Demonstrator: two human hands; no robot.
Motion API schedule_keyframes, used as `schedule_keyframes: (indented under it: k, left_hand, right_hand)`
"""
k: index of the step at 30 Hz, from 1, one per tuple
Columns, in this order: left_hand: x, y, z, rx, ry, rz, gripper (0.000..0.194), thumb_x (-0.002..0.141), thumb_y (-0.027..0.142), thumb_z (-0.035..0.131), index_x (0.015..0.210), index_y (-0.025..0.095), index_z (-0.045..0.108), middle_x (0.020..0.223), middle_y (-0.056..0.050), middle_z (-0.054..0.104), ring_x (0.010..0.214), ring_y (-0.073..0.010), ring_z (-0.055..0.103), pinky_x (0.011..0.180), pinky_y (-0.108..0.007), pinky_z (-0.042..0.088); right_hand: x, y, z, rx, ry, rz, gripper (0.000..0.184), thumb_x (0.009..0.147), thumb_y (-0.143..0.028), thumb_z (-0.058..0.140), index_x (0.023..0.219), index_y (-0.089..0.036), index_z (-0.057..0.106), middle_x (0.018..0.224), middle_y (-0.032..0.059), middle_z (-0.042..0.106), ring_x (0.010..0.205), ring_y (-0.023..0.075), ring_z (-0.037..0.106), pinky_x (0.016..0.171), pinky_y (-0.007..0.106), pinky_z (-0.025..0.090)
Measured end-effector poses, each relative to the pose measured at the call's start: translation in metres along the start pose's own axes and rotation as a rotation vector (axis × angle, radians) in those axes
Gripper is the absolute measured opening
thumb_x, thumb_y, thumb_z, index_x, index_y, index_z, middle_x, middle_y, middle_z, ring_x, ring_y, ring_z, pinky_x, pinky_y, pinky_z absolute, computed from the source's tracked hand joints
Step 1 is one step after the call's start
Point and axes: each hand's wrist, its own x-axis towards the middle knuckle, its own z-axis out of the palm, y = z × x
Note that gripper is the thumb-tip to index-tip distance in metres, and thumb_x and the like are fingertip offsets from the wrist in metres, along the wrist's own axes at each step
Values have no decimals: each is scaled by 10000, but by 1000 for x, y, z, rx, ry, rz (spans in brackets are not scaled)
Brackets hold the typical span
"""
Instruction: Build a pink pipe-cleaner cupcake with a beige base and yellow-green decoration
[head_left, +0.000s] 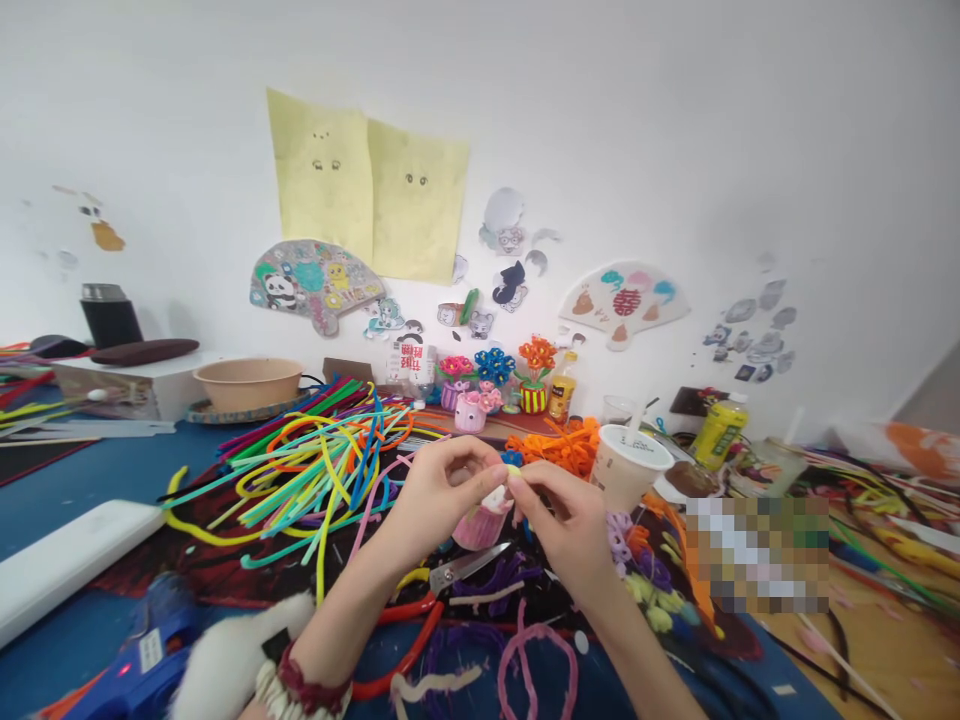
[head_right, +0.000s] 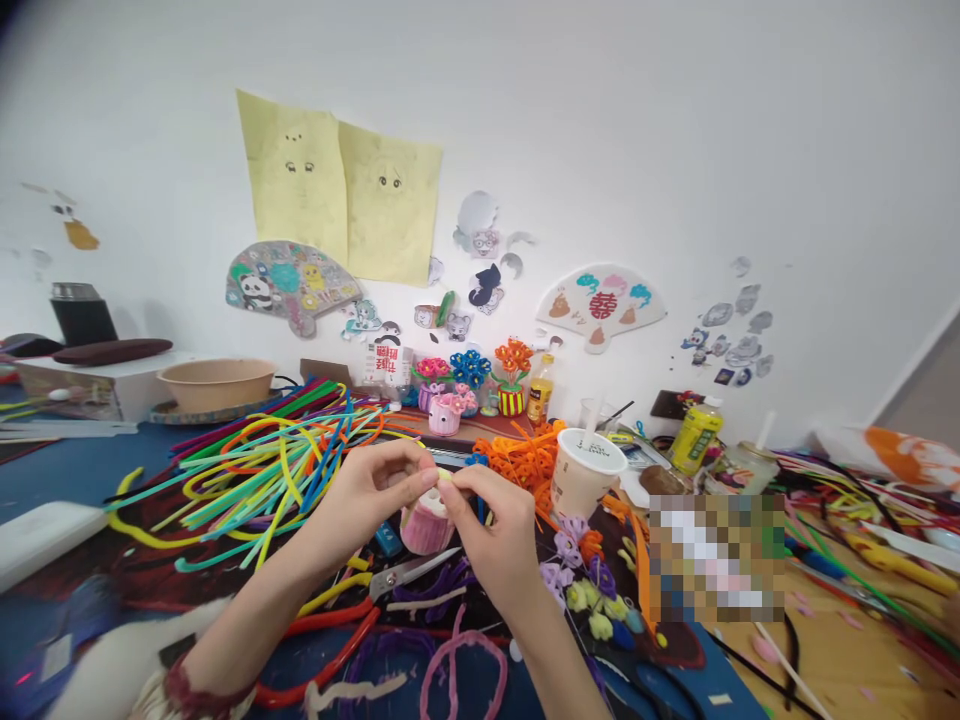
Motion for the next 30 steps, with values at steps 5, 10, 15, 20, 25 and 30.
schedule_keyframes:
  k: [5, 10, 15, 20, 25, 30]
  left_hand:
    - [-1, 5, -8, 203, -33, 42, 197, 840, 299, 640, 724, 141, 670, 659, -8, 596, 634, -145, 490, 592, -249, 336]
    - [-3, 6, -10, 291, -111, 46, 158, 827, 241, 684, 698, 150, 687, 587, 36, 545, 562, -113, 446, 555, -235, 296]
    - [-2, 2, -8, 277, -128, 29, 116, 788, 151, 701, 672, 154, 697, 558, 49, 550, 543, -96, 447, 552, -221, 299]
    - [1, -1, -9, 171, -60, -11, 161, 800, 273, 701, 706, 146, 731, 672, -24, 676, 633, -142, 547, 582, -228, 378]
    - [1, -2, 0, 4, 48, -31, 250, 798, 373, 681, 748, 128, 695, 653, -30, 659, 577, -143, 576, 543, -231, 454]
    - [-3, -5, 14, -24, 194, -17, 248, 826, 380, 661, 819, 133, 677, 737, -62, 708, 650, -175, 655, 596, -250, 515]
  right_hand:
    - [6, -1, -12, -13, -126, 52, 195, 943, -294, 596, 802, -205, 698, 723, 13, 684, 643, 155, 620, 638, 266, 466]
    - [9, -2, -20, -24, -267, 117, 119, 886, -293, 689, 826, -199, 731, 721, 7, 707, 636, 144, 634, 607, 236, 466]
    - [7, -3, -21, 4, -329, 177, 169, 880, -286, 696, 744, -190, 730, 640, -9, 683, 540, 122, 618, 514, 212, 434]
    - [5, -3, -16, 77, -201, 184, 179, 896, -299, 673, 765, -182, 705, 640, -2, 685, 544, 126, 643, 552, 222, 478]
    - [1, -2, -1, 142, -1, 127, 212, 897, -334, 666, 736, -198, 655, 613, -9, 664, 551, 132, 623, 578, 244, 503]
    - [0, -1, 8, 166, 100, 130, 234, 910, -376, 646, 741, -214, 633, 610, -1, 676, 590, 160, 655, 621, 276, 538]
